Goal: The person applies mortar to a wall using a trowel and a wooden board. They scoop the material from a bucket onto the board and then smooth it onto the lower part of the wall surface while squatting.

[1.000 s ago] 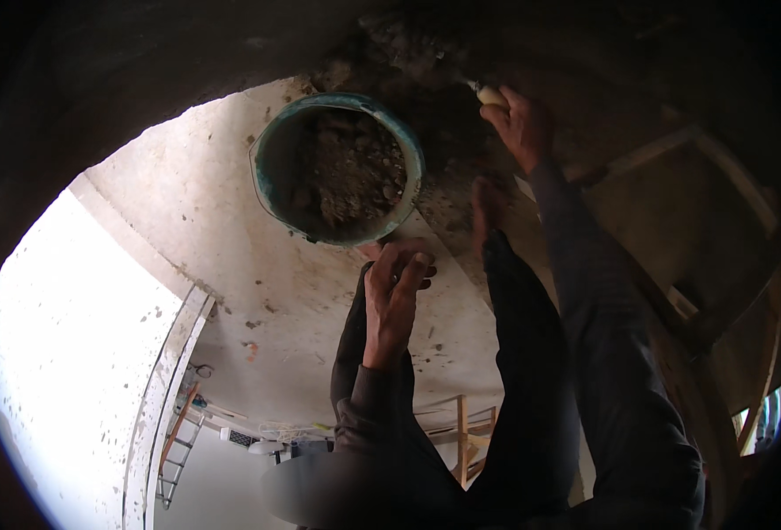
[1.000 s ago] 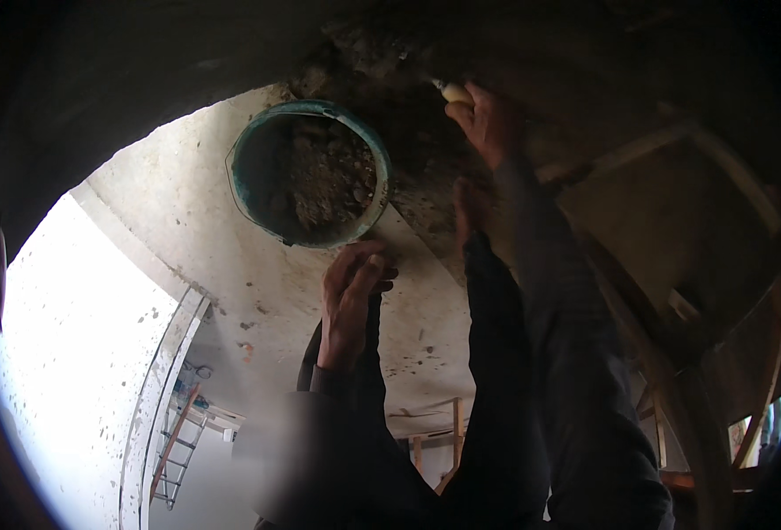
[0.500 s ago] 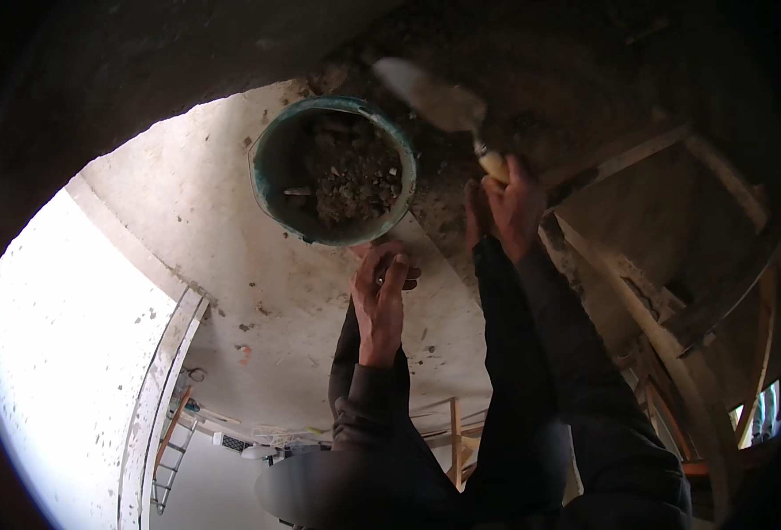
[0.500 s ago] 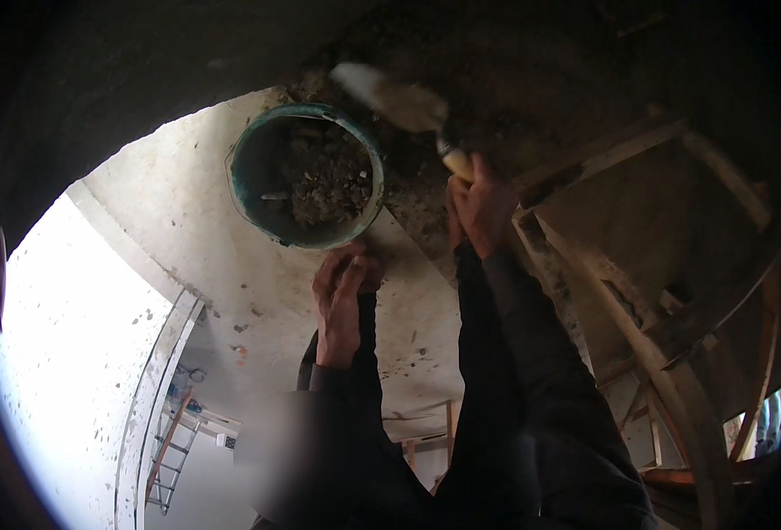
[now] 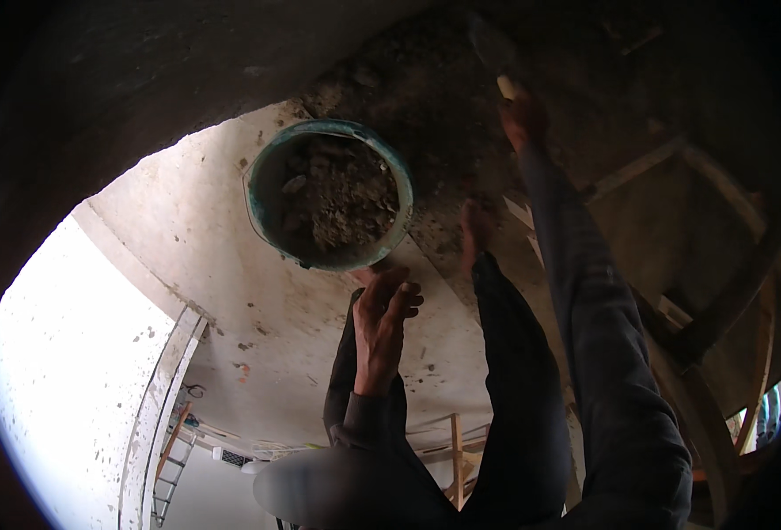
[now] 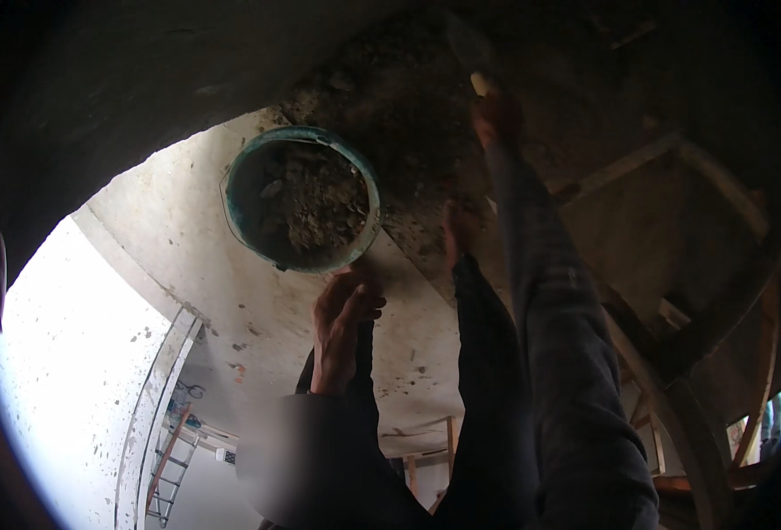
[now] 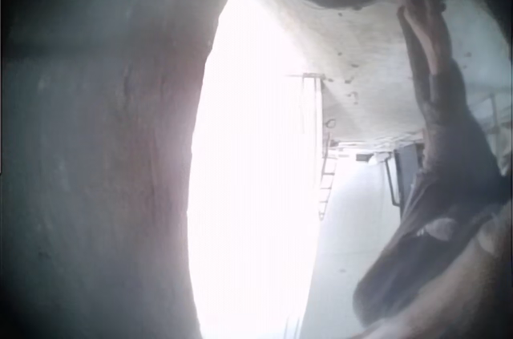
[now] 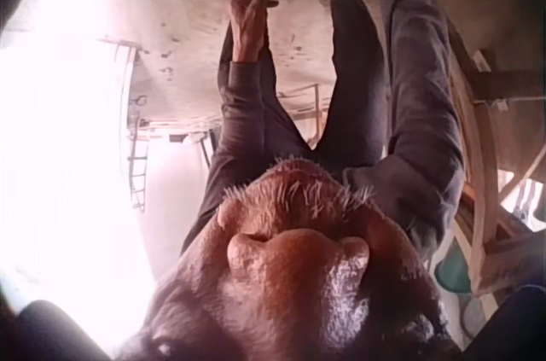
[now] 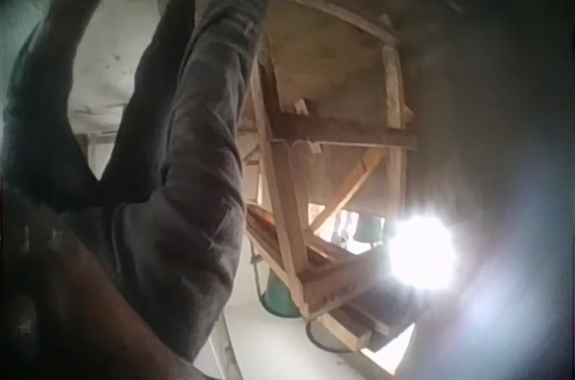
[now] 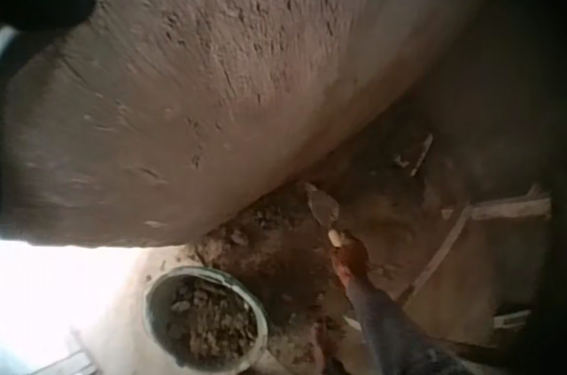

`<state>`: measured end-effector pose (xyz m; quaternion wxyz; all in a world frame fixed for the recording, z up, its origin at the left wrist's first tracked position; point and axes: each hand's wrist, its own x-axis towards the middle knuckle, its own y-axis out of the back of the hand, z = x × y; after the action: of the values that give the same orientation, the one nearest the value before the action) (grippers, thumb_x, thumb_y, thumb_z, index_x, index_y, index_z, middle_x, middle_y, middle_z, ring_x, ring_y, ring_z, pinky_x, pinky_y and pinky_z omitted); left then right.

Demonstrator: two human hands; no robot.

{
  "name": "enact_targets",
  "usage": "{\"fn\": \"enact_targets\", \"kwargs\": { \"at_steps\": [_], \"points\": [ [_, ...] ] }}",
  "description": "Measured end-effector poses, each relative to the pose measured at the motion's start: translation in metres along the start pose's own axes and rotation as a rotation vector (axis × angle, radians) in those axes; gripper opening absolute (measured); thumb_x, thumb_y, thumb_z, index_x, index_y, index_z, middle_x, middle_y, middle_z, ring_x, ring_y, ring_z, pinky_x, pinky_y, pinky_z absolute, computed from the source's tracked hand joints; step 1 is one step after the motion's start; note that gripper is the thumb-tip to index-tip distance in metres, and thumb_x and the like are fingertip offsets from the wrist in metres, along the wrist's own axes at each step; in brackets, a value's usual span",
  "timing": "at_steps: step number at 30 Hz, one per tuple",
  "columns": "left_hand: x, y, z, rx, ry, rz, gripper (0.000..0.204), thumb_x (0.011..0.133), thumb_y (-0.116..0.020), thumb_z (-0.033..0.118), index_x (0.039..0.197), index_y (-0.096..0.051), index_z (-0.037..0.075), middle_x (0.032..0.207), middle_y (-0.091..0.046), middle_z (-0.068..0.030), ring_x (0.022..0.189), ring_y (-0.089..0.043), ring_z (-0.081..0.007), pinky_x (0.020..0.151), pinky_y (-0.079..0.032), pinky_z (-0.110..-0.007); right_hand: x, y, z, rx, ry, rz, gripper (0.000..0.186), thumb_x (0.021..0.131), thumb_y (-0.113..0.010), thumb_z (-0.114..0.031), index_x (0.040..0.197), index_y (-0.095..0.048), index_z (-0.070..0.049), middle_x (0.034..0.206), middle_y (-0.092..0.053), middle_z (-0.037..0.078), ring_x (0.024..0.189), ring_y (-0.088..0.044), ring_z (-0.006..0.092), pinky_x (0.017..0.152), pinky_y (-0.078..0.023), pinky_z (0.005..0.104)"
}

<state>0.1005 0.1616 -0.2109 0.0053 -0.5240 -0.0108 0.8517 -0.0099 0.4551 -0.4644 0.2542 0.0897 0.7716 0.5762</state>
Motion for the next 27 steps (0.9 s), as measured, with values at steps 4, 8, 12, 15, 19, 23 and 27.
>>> {"fn": "enact_targets", "kwargs": {
  "at_steps": [4, 8, 12, 15, 19, 23, 27],
  "points": [
    [-0.002, -0.001, 0.003, 0.004, -0.005, -0.008, 0.032, 0.09, -0.056, 0.022, 0.108, -0.058, -0.004, 0.088, -0.063, -0.0101, 0.08, -0.061, -0.0158, 0.071, -0.048, -0.028, -0.006, 0.004, -0.027, 0.112, -0.009, -0.053, 0.042, 0.076, -0.064, -0.02, 0.117, -0.06, -0.013, 0.109, -0.063, 0.015, 0.1, -0.06, 0.0347, 0.083, -0.049, 0.0428],
    [-0.003, 0.003, 0.0, 0.033, 0.01, -0.051, 0.032, 0.09, -0.056, 0.025, 0.11, -0.056, 0.0, 0.095, -0.061, -0.0077, 0.085, -0.062, -0.0176, 0.074, -0.048, -0.029, -0.032, 0.005, -0.029, 0.111, 0.15, -0.005, 0.041, 0.074, -0.067, -0.019, 0.114, -0.062, -0.012, 0.102, -0.065, 0.017, 0.097, -0.061, 0.0354, 0.083, -0.049, 0.0426],
    [-0.004, 0.003, 0.004, 0.049, 0.022, -0.05, 0.032, 0.09, -0.056, 0.023, 0.111, -0.056, -0.001, 0.097, -0.06, -0.0083, 0.086, -0.062, -0.0183, 0.075, -0.048, -0.03, -0.046, 0.003, -0.01, 0.273, 0.155, 0.058, 0.044, 0.072, -0.066, -0.018, 0.115, -0.061, -0.009, 0.102, -0.064, 0.018, 0.096, -0.061, 0.0347, 0.082, -0.049, 0.0413],
    [-0.005, 0.002, 0.006, 0.048, 0.029, -0.042, 0.031, 0.09, -0.055, 0.021, 0.112, -0.056, -0.002, 0.098, -0.06, -0.0088, 0.087, -0.062, -0.0186, 0.076, -0.048, -0.03, -0.066, -0.003, -0.001, 0.442, 0.098, -0.009, 0.045, 0.073, -0.066, -0.022, 0.115, -0.061, -0.005, 0.102, -0.065, 0.018, 0.095, -0.062, 0.0316, 0.08, -0.049, 0.0397],
    [-0.005, 0.002, 0.005, 0.022, 0.001, -0.011, 0.028, 0.089, -0.056, 0.02, 0.106, -0.057, -0.002, 0.091, -0.063, -0.0104, 0.082, -0.062, -0.017, 0.073, -0.048, -0.03, -0.071, -0.014, -0.009, 0.687, 0.034, -0.39, 0.047, 0.072, -0.066, -0.027, 0.112, -0.062, -0.002, 0.093, -0.066, 0.016, 0.085, -0.064, 0.0246, 0.073, -0.049, 0.0354],
    [-0.005, 0.001, 0.004, 0.017, -0.003, 0.014, 0.027, 0.088, -0.057, 0.021, 0.103, -0.058, -0.002, 0.088, -0.064, -0.0109, 0.08, -0.061, -0.0159, 0.072, -0.048, -0.029, -0.063, 0.002, -0.064, 0.654, -0.021, -0.862, 0.052, 0.083, -0.062, -0.048, 0.11, -0.064, -0.004, 0.075, -0.065, 0.007, 0.066, -0.061, 0.0147, 0.065, -0.048, 0.0322],
    [-0.002, 0.002, 0.002, 0.005, 0.004, -0.048, 0.031, 0.091, -0.056, 0.023, 0.111, -0.056, 0.0, 0.094, -0.061, -0.0085, 0.086, -0.061, -0.0166, 0.075, -0.047, -0.028, -0.054, -0.039, -0.078, 0.712, 0.114, -0.667, 0.058, 0.085, -0.058, -0.057, 0.108, -0.065, -0.004, 0.078, -0.063, 0.005, 0.071, -0.057, 0.0133, 0.066, -0.047, 0.0332]
  ]
}}
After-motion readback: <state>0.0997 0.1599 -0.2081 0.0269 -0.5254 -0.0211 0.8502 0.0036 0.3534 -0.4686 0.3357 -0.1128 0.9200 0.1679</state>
